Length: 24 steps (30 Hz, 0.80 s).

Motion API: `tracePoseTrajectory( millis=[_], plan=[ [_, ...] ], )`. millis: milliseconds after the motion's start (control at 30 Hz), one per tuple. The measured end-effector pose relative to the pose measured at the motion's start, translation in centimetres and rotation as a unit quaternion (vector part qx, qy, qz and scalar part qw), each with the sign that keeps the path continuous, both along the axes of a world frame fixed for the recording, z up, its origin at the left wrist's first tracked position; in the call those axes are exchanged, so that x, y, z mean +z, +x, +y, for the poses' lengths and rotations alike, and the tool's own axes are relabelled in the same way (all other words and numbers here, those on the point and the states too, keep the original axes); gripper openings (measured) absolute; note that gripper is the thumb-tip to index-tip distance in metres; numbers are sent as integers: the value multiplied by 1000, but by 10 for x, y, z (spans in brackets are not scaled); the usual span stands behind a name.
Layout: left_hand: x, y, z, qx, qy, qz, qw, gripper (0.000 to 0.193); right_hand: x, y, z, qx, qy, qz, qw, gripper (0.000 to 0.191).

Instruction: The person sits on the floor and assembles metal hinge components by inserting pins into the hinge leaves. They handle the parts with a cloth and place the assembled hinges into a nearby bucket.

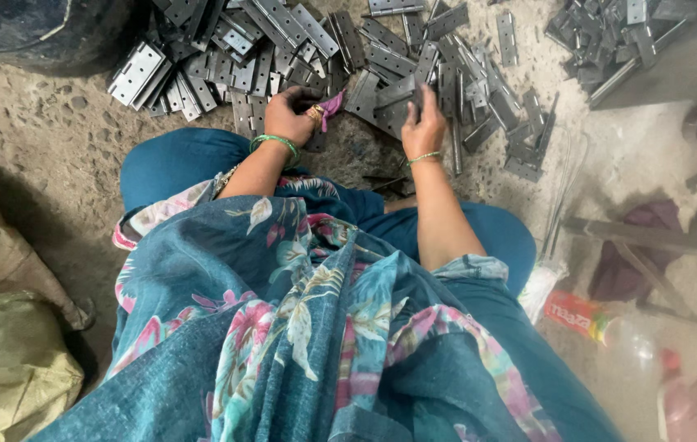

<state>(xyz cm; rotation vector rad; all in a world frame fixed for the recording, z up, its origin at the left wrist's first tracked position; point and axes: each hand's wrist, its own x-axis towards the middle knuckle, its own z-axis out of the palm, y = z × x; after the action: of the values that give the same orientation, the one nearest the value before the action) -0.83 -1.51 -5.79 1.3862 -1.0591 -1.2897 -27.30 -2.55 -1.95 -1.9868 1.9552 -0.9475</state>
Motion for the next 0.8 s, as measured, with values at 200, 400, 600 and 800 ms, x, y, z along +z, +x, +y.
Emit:
tracePoseTrajectory(
  millis=[200,400,600,800],
  plan=[
    [6,1,3,-7,13,-14,1000,31,27,-6,6,13,-207,-69,976,49],
    [2,1,2,-8,17,-6,1000,28,-7,9,11,78,-85,99,988,60],
    [-1,1,-1,-1,-2,3,1000,31,1,4,-3,100,-107,22,989,58],
    [-1,1,1,-16,-8,9,1000,34,34,-1,4,84,-276,-68,955,57]
  ],
)
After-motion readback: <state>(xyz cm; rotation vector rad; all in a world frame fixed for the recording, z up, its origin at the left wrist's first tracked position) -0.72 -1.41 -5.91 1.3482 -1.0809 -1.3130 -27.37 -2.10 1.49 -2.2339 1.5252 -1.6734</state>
